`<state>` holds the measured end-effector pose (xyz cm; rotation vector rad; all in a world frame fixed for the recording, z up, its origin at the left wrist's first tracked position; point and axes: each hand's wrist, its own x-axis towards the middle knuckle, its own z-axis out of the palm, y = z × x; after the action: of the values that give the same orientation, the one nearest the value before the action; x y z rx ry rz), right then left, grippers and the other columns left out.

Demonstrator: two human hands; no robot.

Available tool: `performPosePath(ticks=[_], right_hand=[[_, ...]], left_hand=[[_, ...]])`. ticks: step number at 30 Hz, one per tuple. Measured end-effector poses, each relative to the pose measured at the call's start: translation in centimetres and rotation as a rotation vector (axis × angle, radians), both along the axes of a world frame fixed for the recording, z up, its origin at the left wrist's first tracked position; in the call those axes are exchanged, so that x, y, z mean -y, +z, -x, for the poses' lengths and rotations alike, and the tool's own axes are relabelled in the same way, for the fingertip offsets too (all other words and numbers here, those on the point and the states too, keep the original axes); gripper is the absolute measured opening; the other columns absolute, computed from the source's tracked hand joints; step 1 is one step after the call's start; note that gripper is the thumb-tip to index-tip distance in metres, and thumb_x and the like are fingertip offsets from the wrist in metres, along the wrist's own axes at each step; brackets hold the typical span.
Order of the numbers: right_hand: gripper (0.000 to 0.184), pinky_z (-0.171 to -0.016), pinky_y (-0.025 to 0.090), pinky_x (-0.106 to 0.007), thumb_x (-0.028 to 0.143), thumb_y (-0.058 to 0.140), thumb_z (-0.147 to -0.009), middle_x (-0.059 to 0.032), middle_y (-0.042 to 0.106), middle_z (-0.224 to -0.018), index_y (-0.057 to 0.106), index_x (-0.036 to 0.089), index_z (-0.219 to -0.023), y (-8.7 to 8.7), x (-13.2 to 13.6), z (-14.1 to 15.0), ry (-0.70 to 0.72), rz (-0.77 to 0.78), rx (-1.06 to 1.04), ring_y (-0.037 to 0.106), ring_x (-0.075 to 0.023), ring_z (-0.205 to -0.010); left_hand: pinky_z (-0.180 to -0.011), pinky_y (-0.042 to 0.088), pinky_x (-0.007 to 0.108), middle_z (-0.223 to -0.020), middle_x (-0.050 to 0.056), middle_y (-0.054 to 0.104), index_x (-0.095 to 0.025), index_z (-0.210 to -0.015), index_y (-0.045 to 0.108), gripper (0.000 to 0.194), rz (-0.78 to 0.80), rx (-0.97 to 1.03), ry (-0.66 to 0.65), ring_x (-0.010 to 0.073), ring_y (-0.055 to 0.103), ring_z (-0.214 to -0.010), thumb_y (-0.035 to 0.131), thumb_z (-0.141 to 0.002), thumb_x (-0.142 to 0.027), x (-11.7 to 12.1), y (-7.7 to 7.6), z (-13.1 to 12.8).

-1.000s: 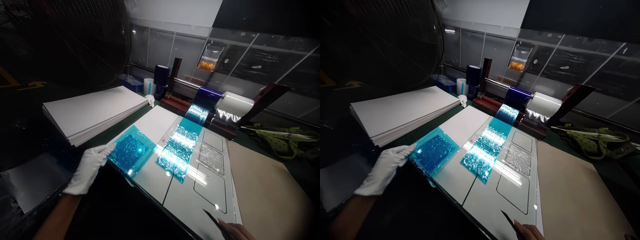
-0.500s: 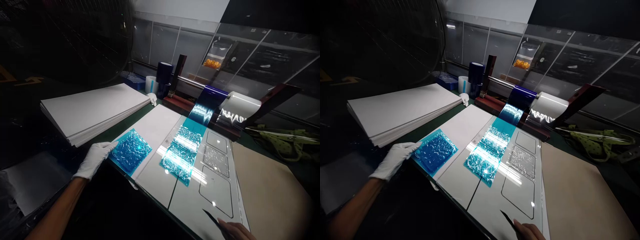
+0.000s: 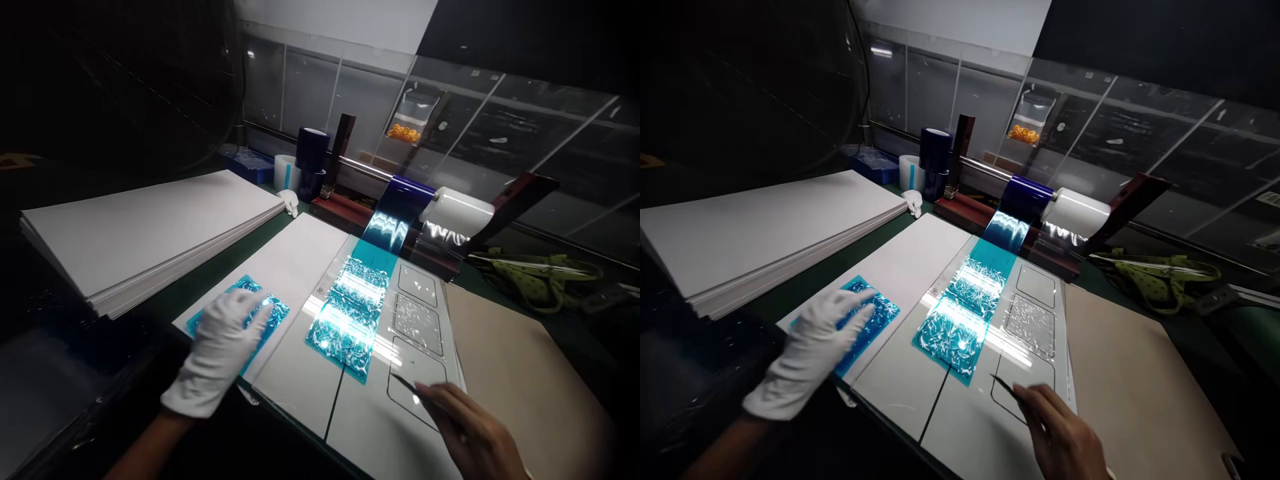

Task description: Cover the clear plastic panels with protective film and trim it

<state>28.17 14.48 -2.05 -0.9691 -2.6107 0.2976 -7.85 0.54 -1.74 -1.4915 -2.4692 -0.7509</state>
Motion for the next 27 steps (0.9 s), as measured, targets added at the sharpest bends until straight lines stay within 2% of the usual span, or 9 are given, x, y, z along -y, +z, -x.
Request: performPosePath(ticks=[1, 3, 7, 11, 14, 16, 19, 23, 27], right_hand=[[0.026, -0.057, 0.047, -0.019, 0.038, 0.048, -0.094, -0.0039, 0.069, -0.092, 0.069, 0.026, -0.103, 0.4, -0.9, 1.5, 0.006, 0.003, 0.038, 0.065, -0.0130, -0.067], [0.030, -0.059, 0.045, -0.023, 0.035, 0.041, -0.098, -0.0040, 0.068, -0.090, 0.069, 0.024, -0.103, 1.1, -2.9, 4.8, 0.004, -0.015, 0.086, 0.064, -0.0143, -0.070], [0.028, -0.059, 0.039, -0.024, 0.027, 0.042, -0.098, -0.0013, 0.069, -0.093, 0.070, 0.026, -0.102, 1.6, -6.4, 11.7, 0.031, -0.057, 0.167, 0.064, -0.0151, -0.074], [0.027, -0.057, 0.033, -0.024, 0.022, 0.045, -0.097, 0.0007, 0.069, -0.097, 0.070, 0.029, -0.102, 1.3, -8.5, 16.8, 0.083, -0.082, 0.268, 0.064, -0.0154, -0.078], [0.027, -0.055, 0.029, -0.025, 0.020, 0.046, -0.096, 0.0017, 0.069, -0.095, 0.070, 0.031, -0.101, 0.9, -9.3, 18.7, 0.127, -0.088, 0.297, 0.064, -0.0148, -0.078], [0.027, -0.054, 0.027, -0.026, 0.019, 0.046, -0.095, 0.0020, 0.069, -0.094, 0.070, 0.031, -0.099, 0.8, -9.6, 18.7, 0.136, -0.084, 0.304, 0.063, -0.0142, -0.077], [0.027, -0.052, 0.023, -0.026, 0.016, 0.046, -0.095, 0.0012, 0.069, -0.092, 0.070, 0.027, -0.094, 1.0, -10.0, 16.8, 0.127, -0.080, 0.329, 0.062, -0.0139, -0.073], [0.031, -0.051, 0.021, -0.026, 0.017, 0.041, -0.097, 0.0001, 0.069, -0.088, 0.070, 0.026, -0.092, 1.6, -10.1, 11.9, 0.080, -0.100, 0.383, 0.061, -0.0137, -0.070], [0.036, -0.051, 0.024, -0.025, 0.016, 0.036, -0.097, -0.0026, 0.068, -0.085, 0.070, 0.025, -0.090, 2.3, -9.2, 6.6, -0.021, -0.099, 0.448, 0.062, -0.0148, -0.069]], left_hand=[[-0.076, 0.045, 0.029, -0.098, 0.005, 0.062, -0.025, -0.118, 0.062, 0.039, 0.059, 0.010, -0.113, 0.0165, 0.056, -0.087, 0.037, -0.096, -0.046, -1.5, -0.2, -1.3], [-0.069, 0.044, 0.029, -0.092, 0.004, 0.062, -0.027, -0.118, 0.061, 0.039, 0.144, -0.006, -0.224, 0.0165, 0.056, -0.079, 0.033, -0.097, -0.044, -4.6, -0.7, -3.5], [-0.073, 0.045, 0.040, -0.099, 0.010, 0.062, -0.024, -0.115, 0.061, 0.036, 0.264, -0.073, -0.288, 0.0260, 0.057, -0.086, 0.035, -0.096, -0.040, -9.3, -1.7, -5.1], [-0.072, 0.044, 0.046, -0.097, 0.012, 0.062, -0.022, -0.109, 0.062, 0.035, 0.333, -0.131, -0.274, 0.0308, 0.057, -0.085, 0.034, -0.095, -0.037, -10.7, -2.4, -4.6], [-0.073, 0.044, 0.046, -0.098, 0.012, 0.062, -0.023, -0.113, 0.061, 0.037, 0.362, -0.157, -0.264, 0.0315, 0.058, -0.087, 0.031, -0.096, -0.036, -10.7, -2.7, -4.5], [-0.074, 0.044, 0.045, -0.100, 0.012, 0.062, -0.024, -0.117, 0.060, 0.038, 0.382, -0.160, -0.262, 0.0311, 0.058, -0.088, 0.031, -0.097, -0.036, -10.6, -2.8, -4.6], [-0.075, 0.045, 0.042, -0.103, 0.012, 0.061, -0.027, -0.124, 0.056, 0.038, 0.402, -0.149, -0.264, 0.0296, 0.058, -0.091, 0.032, -0.097, -0.037, -10.5, -2.7, -4.6], [-0.075, 0.044, 0.038, -0.102, 0.011, 0.062, -0.027, -0.125, 0.056, 0.040, 0.409, -0.126, -0.281, 0.0257, 0.058, -0.089, 0.030, -0.098, -0.039, -10.4, -2.4, -4.6], [-0.074, 0.044, 0.041, -0.101, 0.012, 0.062, -0.025, -0.117, 0.061, 0.038, 0.407, -0.117, -0.279, 0.0276, 0.058, -0.086, 0.032, -0.097, -0.038, -10.7, -2.3, -4.3]])
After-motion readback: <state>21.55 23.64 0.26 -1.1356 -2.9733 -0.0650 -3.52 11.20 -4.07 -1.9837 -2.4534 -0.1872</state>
